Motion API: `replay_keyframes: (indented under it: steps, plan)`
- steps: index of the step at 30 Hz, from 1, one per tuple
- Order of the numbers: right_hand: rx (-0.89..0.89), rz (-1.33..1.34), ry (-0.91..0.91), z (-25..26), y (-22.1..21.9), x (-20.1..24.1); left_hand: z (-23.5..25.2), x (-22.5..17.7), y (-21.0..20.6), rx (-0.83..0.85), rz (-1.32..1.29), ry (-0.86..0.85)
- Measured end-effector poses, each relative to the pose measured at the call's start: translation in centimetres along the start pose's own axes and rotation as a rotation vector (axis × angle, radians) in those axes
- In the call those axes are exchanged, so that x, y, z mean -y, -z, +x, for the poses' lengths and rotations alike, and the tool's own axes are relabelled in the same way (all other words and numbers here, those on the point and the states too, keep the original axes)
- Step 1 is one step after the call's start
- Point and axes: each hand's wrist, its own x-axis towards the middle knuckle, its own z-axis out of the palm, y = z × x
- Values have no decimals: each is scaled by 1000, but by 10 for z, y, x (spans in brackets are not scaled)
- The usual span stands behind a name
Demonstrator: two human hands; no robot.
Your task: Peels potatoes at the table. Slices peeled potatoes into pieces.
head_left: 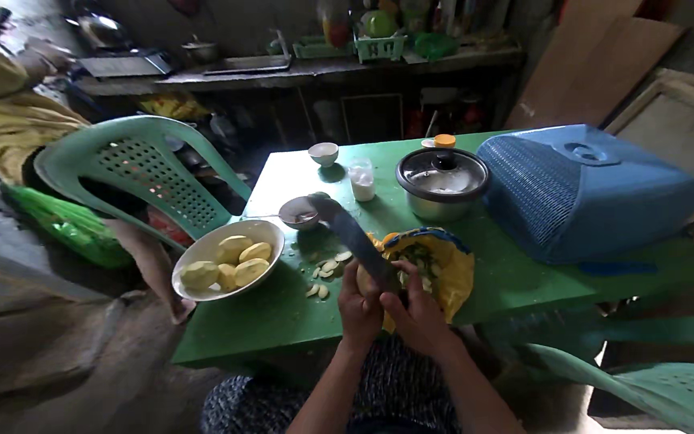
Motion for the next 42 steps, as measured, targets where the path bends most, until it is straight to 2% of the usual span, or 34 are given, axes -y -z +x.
replay_keyframes:
  steps: [6,9,14,16,19,22,27,32,38,42]
  plan:
    - [78,230,-66,14,8,-4,3,8,0,45,72,-87]
    - [98,301,-125,17,11,-5,6,17,3,62,145,-183]
    - [5,398,-329,27,15,-6,1,24,3,172,160,-364]
    - [-34,382,-360,30,20,-9,-6,18,-6,167,26,-237]
    - [-71,315,-374,29,21,-13,-2,10,-12,77,-270,185]
    - [-45,206,-318,20,22,-15,13,5,-10,21,-400,381]
    - [48,-17,-164,0,12,-2,20,9,-4,-14,-407,381]
    - [123,-108,-109,-7,5,6,11,6,-7,-75,-500,323]
    - [22,-267,-50,-7,-2,2,2,-1,-15,-100,-469,286]
    - [-38,-208,-41,-4,-6,-1,0,0,-18,-106,-428,219]
